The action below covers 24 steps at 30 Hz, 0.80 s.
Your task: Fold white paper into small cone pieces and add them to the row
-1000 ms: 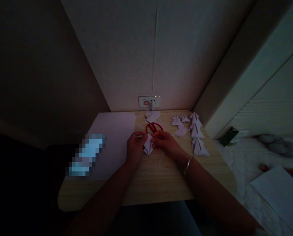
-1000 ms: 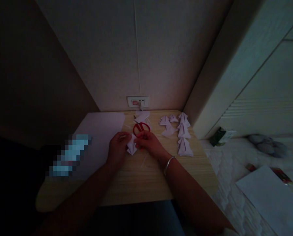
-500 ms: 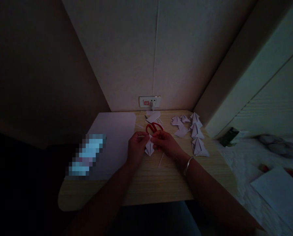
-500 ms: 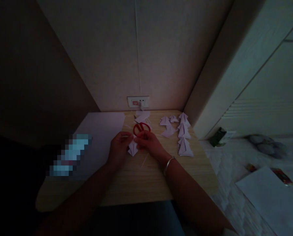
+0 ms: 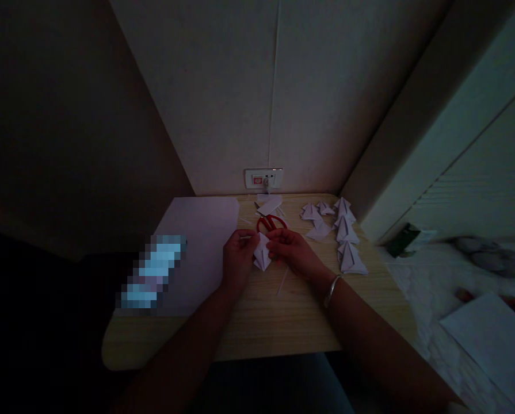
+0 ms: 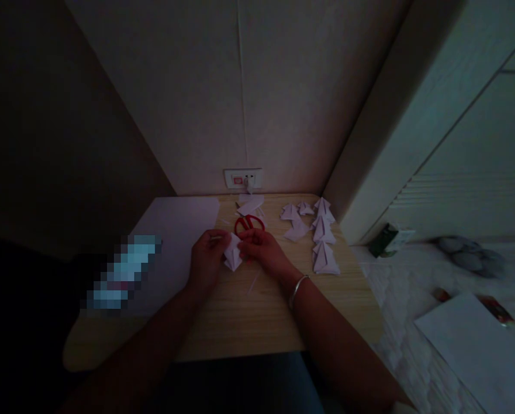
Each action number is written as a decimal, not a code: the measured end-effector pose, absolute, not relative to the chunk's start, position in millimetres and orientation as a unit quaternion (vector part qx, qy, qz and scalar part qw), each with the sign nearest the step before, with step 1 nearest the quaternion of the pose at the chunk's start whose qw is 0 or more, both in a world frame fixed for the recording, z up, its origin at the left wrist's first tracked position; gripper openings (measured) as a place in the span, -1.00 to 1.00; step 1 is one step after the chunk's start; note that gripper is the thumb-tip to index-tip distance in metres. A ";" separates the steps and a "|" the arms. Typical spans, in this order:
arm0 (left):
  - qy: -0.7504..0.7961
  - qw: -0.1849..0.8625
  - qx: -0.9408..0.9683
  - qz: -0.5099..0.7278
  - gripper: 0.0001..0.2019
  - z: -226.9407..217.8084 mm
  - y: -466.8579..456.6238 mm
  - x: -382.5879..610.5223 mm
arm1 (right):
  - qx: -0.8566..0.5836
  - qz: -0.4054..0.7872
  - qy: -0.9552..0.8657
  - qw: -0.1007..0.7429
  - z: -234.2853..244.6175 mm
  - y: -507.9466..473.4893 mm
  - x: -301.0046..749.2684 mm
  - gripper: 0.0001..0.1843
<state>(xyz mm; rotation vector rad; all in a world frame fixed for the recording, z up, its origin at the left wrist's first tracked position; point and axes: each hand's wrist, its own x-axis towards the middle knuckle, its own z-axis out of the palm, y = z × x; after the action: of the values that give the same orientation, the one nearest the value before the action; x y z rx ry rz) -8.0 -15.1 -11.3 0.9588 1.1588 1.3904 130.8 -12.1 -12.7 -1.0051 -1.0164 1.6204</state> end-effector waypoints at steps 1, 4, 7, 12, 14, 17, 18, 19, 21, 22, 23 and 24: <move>0.481 0.518 0.407 0.578 -0.76 -10.8 -15.4 -7.9 | -0.412 0.657 -0.421 0.470 -13.6 -11.7 130.6 -0.68; 0.471 0.517 0.429 0.571 -0.77 -9.6 -16.3 -7.7 | -0.413 0.643 -0.431 0.479 -16.5 -10.0 130.3 -0.69; 0.457 0.531 0.438 0.564 -0.67 -9.2 -16.2 -8.1 | -0.414 0.628 -0.425 0.504 -16.7 -8.8 130.9 -0.69; 0.451 0.558 0.437 0.543 -0.52 -7.9 -16.1 -10.4 | -0.422 0.624 -0.428 0.500 -11.1 -10.5 133.0 -0.73; 0.459 0.553 0.437 0.542 -0.55 -6.8 -17.0 -11.2 | -0.427 0.619 -0.443 0.488 -9.7 -11.7 133.4 -0.76; 0.455 0.549 0.445 0.542 -0.59 -5.9 -18.1 -11.4 | -0.428 0.601 -0.467 0.487 -8.8 -12.8 133.4 -0.75; 0.452 0.550 0.446 0.542 -0.59 -6.1 -18.0 -11.3 | -0.431 0.594 -0.471 0.490 -8.6 -13.0 133.3 -0.75; 0.448 0.553 0.447 0.542 -0.58 -6.5 -17.6 -11.2 | -0.434 0.587 -0.473 0.493 -8.3 -13.1 133.2 -0.75; 0.444 0.559 0.442 0.543 -0.56 -7.5 -16.0 -11.4 | -0.443 0.575 -0.471 0.502 -7.5 -13.2 133.0 -0.75; 0.445 0.559 0.438 0.545 -0.56 -8.0 -15.0 -11.9 | -0.446 0.571 -0.468 0.506 -7.0 -13.3 133.0 -0.75; 0.448 0.557 0.437 0.546 -0.57 -8.5 -13.9 -12.5 | -0.447 0.568 -0.465 0.511 -6.5 -13.4 132.9 -0.76; 0.452 0.552 0.437 0.547 -0.61 -8.9 -13.0 -13.4 | -0.447 0.565 -0.465 0.515 -5.9 -13.5 132.9 -0.76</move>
<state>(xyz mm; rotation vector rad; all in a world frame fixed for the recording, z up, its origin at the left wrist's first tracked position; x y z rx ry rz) -13.4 -13.0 -8.9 1.0345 1.0689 1.2948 132.9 -13.5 -5.9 -1.0740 -1.1181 1.3573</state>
